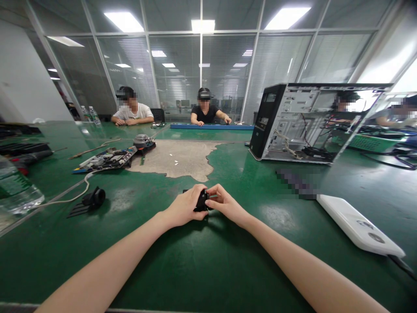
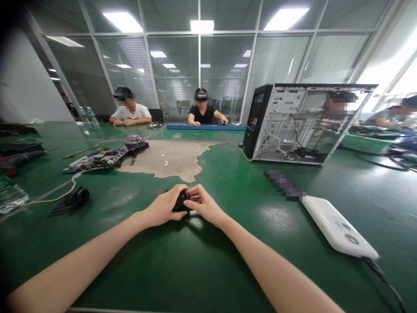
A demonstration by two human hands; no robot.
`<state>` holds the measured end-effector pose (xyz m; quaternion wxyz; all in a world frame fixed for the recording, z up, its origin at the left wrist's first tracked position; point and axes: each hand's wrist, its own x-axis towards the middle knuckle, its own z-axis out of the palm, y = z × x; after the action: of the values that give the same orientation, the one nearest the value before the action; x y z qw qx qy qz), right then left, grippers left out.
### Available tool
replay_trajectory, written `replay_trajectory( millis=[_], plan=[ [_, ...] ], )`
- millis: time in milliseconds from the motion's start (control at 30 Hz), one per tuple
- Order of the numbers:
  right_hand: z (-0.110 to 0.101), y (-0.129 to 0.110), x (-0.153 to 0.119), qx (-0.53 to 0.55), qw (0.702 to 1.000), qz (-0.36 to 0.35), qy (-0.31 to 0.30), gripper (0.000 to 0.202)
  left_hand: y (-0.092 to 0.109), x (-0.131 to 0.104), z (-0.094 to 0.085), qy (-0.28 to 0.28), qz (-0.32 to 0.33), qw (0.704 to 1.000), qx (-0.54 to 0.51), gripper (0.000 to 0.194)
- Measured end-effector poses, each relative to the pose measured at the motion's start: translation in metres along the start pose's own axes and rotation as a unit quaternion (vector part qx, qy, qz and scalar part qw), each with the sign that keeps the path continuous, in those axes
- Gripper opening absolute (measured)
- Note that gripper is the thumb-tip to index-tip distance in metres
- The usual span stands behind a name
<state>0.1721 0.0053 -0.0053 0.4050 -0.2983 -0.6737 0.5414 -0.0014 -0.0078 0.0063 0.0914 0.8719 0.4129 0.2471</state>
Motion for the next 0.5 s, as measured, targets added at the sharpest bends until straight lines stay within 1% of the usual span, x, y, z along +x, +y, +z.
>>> replay_trajectory(
  millis=[100,167,300,367,500],
  plan=[
    [-0.001,0.0001,0.0,-0.006,1.0,0.023,0.007,0.033,0.0002,0.0002,-0.0003,0.0,-0.001,1.0,-0.005,0.061],
    [-0.0021,-0.0002,-0.0001,-0.008,0.999,0.032,0.005,0.033,0.0002,0.0002,-0.0002,0.001,-0.001,1.0,-0.008,0.061],
    [-0.0027,-0.0007,-0.0004,0.011,0.999,0.015,-0.032,0.034,-0.0001,0.0001,0.0003,0.003,-0.001,1.0,-0.01,0.061],
    [-0.0018,-0.0012,-0.0006,0.016,0.999,0.006,-0.039,0.034,-0.0003,0.0001,0.0006,0.004,0.004,1.0,-0.007,0.061],
    [0.0002,-0.002,-0.0009,0.007,1.0,0.0,-0.006,0.023,-0.0002,0.0001,0.0005,0.003,0.004,1.0,-0.004,0.062]
  ],
)
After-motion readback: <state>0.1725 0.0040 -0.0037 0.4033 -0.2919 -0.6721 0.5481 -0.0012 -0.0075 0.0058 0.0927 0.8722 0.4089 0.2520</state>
